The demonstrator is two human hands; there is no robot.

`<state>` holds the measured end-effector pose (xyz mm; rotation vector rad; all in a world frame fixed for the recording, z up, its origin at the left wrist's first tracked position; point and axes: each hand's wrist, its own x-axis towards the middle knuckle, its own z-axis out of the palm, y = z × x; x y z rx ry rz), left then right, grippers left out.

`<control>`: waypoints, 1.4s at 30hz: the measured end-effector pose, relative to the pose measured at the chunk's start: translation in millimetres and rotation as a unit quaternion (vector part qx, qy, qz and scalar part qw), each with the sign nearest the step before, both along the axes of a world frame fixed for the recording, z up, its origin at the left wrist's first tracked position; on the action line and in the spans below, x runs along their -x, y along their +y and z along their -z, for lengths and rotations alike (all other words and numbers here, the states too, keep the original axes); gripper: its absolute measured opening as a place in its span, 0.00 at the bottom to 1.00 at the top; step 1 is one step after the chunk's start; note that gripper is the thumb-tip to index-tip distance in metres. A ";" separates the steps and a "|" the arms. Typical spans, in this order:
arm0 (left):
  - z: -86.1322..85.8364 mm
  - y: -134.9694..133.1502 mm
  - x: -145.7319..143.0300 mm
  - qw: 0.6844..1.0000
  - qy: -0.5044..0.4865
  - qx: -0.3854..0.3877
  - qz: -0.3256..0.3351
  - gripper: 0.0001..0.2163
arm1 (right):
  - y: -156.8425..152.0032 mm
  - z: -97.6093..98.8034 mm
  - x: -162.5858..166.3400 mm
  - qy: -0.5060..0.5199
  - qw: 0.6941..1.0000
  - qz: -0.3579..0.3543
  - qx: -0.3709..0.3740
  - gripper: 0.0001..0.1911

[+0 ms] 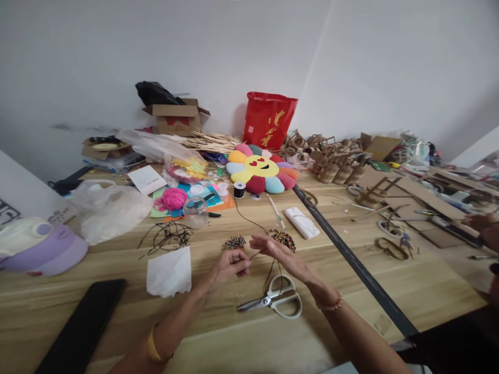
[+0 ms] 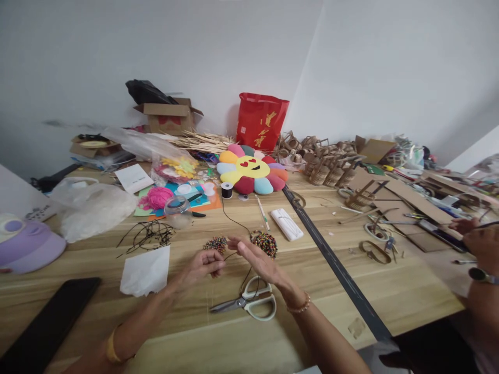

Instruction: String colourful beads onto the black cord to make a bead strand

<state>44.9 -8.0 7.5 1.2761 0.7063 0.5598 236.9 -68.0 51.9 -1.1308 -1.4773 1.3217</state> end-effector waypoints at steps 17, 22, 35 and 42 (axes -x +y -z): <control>2.8 -7.8 27.2 0.929 0.251 -0.273 -0.011 0.05 | -14.8 -18.0 -23.5 -0.503 0.854 0.020 -0.134 0.09; -1.2 -9.7 24.7 0.879 0.323 -0.350 0.007 0.07 | 18.5 7.7 17.1 -0.337 0.933 -0.078 -0.103 0.13; 1.9 17.3 21.9 0.856 0.351 -0.378 -0.039 0.08 | 60.8 44.4 34.9 -0.226 0.963 -0.080 -0.127 0.02; -1.0 27.2 12.1 0.847 0.354 -0.395 -0.032 0.08 | 62.4 48.1 30.2 -0.197 0.973 -0.056 -0.107 0.07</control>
